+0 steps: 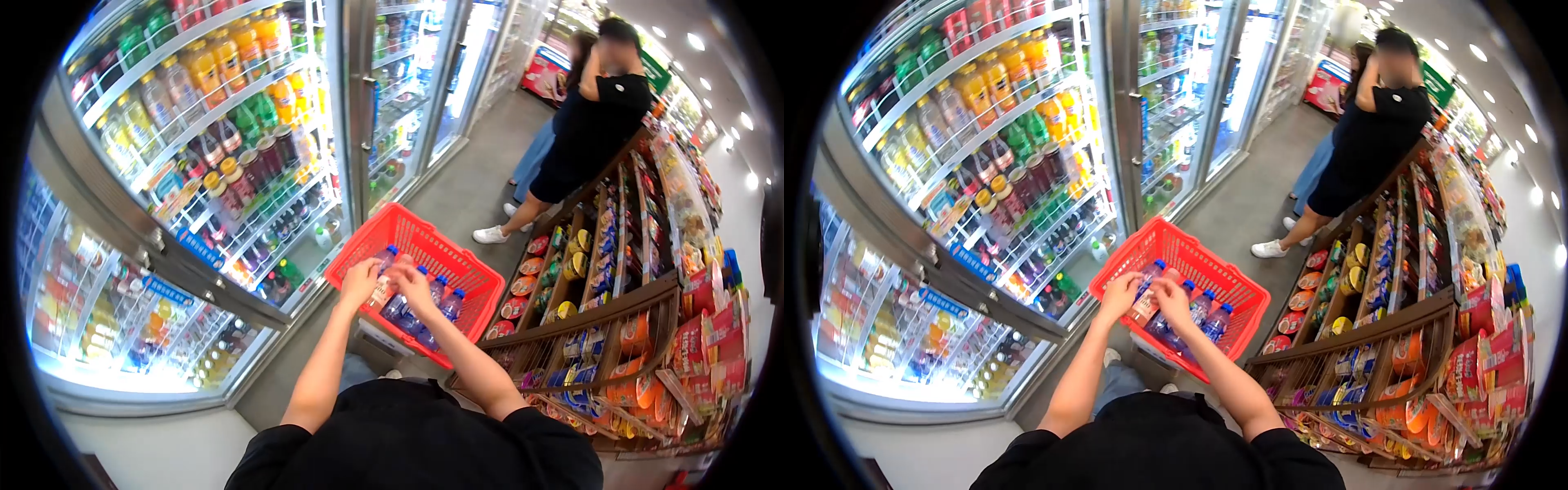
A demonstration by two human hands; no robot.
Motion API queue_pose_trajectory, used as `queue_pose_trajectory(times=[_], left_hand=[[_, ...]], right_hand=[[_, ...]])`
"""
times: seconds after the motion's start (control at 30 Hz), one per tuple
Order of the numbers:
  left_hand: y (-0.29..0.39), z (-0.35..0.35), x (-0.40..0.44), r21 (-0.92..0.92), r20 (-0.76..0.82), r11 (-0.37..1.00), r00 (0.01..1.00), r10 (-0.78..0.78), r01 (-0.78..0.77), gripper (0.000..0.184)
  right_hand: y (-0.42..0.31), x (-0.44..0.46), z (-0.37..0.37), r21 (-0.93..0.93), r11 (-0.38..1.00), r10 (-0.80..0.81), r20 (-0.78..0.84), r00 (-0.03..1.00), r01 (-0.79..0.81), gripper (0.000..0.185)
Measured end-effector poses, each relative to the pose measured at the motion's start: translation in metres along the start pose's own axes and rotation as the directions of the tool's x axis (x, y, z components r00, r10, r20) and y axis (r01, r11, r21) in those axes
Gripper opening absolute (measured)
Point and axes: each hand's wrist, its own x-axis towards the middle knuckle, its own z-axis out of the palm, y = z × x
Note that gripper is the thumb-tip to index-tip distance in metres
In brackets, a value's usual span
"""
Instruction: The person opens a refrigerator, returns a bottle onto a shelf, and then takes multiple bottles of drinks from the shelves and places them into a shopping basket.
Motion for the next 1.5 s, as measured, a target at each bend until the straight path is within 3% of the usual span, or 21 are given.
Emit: queue_pose_trajectory(times=[0.07,0.2,0.27,0.37,0.47,0.6,0.77,0.83,1.0,1.07,1.1,1.13,1.2,1.23,1.3,1.33,1.5], left_hand=[[0.005,-0.013,-0.017,-0.207,-0.231,0.977,0.973,0.006,-0.055,0.023],[0.007,-0.051,-0.056,-0.377,-0.388,0.926,0.914,-0.119,-0.04,0.022],[0.006,-0.077,-0.077,-0.373,-0.429,0.928,0.884,-0.187,0.015,0.021],[0.0,-0.119,-0.106,-0.465,-0.56,0.884,0.789,-0.252,-0.048,0.022],[-0.006,-0.165,-0.136,-0.502,-0.685,0.853,0.666,-0.294,-0.141,0.021],[-0.026,-0.215,-0.182,-0.482,-0.783,0.863,0.517,-0.346,-0.151,0.024],[-0.076,-0.245,-0.245,-0.535,-0.784,0.842,0.412,-0.465,-0.067,0.024],[-0.087,-0.266,-0.253,-0.555,-0.79,0.825,0.378,-0.482,-0.106,0.026],[-0.11,-0.338,-0.23,-0.544,-0.8,0.825,0.39,-0.455,-0.152,0.032],[-0.118,-0.365,-0.214,-0.491,-0.785,0.87,0.459,-0.416,-0.051,0.041],[-0.125,-0.374,-0.201,-0.424,-0.823,0.904,0.443,-0.356,-0.061,0.05],[-0.132,-0.386,-0.192,-0.387,-0.804,0.921,0.507,-0.311,-0.05,0.056],[-0.141,-0.4,-0.164,-0.417,-0.763,0.902,0.497,-0.413,0.11,0.058],[-0.148,-0.403,-0.151,-0.417,-0.76,0.902,0.503,-0.412,0.11,0.058],[-0.15,-0.402,-0.125,-0.584,-0.667,0.802,0.638,-0.384,-0.128,0.063],[-0.148,-0.401,-0.118,-0.608,-0.694,0.778,0.582,-0.424,-0.158,0.062],[-0.136,-0.404,-0.119,-0.756,-0.595,0.624,0.606,-0.528,-0.198,0.049]], right_hand=[[-0.024,-0.004,0.011,0.043,0.993,-0.113,0.082,0.99,0.11,0.024],[-0.075,-0.02,0.053,0.148,0.978,-0.179,0.209,0.961,0.15,0.024],[-0.085,-0.023,0.077,0.186,0.966,-0.232,0.297,0.926,0.182,0.025],[-0.098,-0.032,0.116,0.121,0.966,-0.26,0.427,0.866,0.23,0.026],[-0.1,-0.038,0.164,0.169,0.962,-0.273,0.556,0.785,0.215,0.027],[-0.092,-0.044,0.228,0.165,0.971,-0.24,0.674,0.698,0.174,0.028],[-0.064,-0.053,0.306,0.148,0.986,-0.158,0.739,0.655,0.071,0.026],[-0.054,-0.055,0.332,0.154,0.987,-0.151,0.765,0.626,0.05,0.026],[-0.057,-0.044,0.38,0.114,0.989,-0.15,0.802,0.578,0.098,0.026],[-0.061,-0.038,0.392,0.106,0.988,-0.152,0.798,0.583,0.112,0.027],[-0.062,-0.036,0.395,0.081,0.99,-0.135,0.788,0.601,0.115,0.027],[-0.063,-0.031,0.401,0.063,0.991,-0.122,0.781,0.613,0.118,0.027],[-0.059,-0.023,0.407,0.037,0.987,-0.128,0.763,0.633,0.155,0.028],[-0.057,-0.02,0.408,0.055,0.989,-0.13,0.757,0.64,0.136,0.028],[-0.056,-0.019,0.403,0.064,0.99,-0.131,0.733,0.668,0.124,0.027],[-0.056,-0.019,0.402,0.049,0.991,-0.12,0.725,0.678,0.123,0.027],[-0.053,-0.016,0.405,0.068,0.991,-0.134,0.674,0.727,0.12,0.028]])
